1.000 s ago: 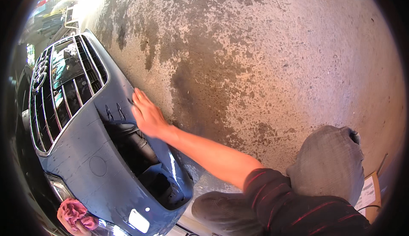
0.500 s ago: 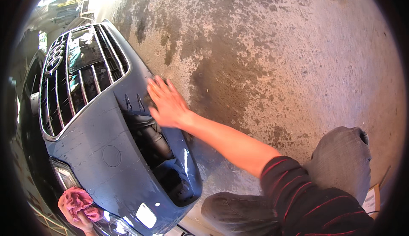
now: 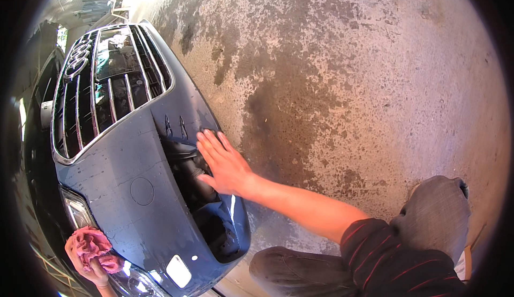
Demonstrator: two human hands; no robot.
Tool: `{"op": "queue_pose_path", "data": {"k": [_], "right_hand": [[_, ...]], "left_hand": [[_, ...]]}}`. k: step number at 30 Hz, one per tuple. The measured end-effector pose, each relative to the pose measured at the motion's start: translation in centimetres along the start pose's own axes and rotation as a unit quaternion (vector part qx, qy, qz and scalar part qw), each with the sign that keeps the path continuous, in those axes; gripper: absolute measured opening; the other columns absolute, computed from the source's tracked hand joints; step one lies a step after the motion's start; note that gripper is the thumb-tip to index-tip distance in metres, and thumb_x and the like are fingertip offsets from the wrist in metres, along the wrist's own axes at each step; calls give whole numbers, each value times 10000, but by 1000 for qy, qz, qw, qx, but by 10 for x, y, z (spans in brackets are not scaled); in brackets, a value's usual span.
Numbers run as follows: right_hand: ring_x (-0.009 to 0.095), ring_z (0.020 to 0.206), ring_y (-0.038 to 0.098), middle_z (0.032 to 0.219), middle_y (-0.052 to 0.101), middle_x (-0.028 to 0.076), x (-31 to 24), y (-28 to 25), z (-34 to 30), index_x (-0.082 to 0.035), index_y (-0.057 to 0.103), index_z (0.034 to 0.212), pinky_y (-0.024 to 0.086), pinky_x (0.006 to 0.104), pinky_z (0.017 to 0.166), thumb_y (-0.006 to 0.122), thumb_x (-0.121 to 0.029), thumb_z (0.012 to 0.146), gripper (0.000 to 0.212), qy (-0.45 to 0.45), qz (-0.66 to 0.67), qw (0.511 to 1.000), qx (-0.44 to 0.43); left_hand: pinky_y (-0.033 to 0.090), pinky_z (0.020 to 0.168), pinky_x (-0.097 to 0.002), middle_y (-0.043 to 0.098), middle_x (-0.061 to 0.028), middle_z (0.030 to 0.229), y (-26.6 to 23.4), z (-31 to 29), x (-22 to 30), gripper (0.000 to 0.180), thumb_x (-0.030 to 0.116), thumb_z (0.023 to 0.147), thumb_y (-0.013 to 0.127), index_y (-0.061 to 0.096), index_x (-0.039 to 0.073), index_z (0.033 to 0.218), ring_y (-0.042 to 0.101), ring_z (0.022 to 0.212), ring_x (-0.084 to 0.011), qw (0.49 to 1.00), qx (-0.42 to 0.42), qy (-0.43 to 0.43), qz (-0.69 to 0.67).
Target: The person cleans the front bumper of a car using a pink cloth and a small black tool. They wipe the surface, scrape around the grille and headlight areas, and repeatedly dip the cloth into a bucket of water.
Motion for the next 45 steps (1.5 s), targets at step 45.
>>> {"op": "queue_pose_path", "data": {"k": [45], "right_hand": [[376, 1714, 245, 1828, 314, 214, 49, -16, 104, 32, 400, 1713, 210, 515, 1399, 303, -340, 1162, 672, 102, 58, 992, -35]], "left_hand": [[526, 1045, -502, 619, -226, 1367, 22, 12, -10, 706, 557, 1011, 642, 653, -27, 1406, 665, 1229, -383, 998, 29, 8, -47]]}}
Point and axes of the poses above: each hand's wrist, its own z-axis towards the middle knuckle, its own y-axis out of the palm, x = y × z, the point moved 2 cm from there along z, towards the middle knuckle
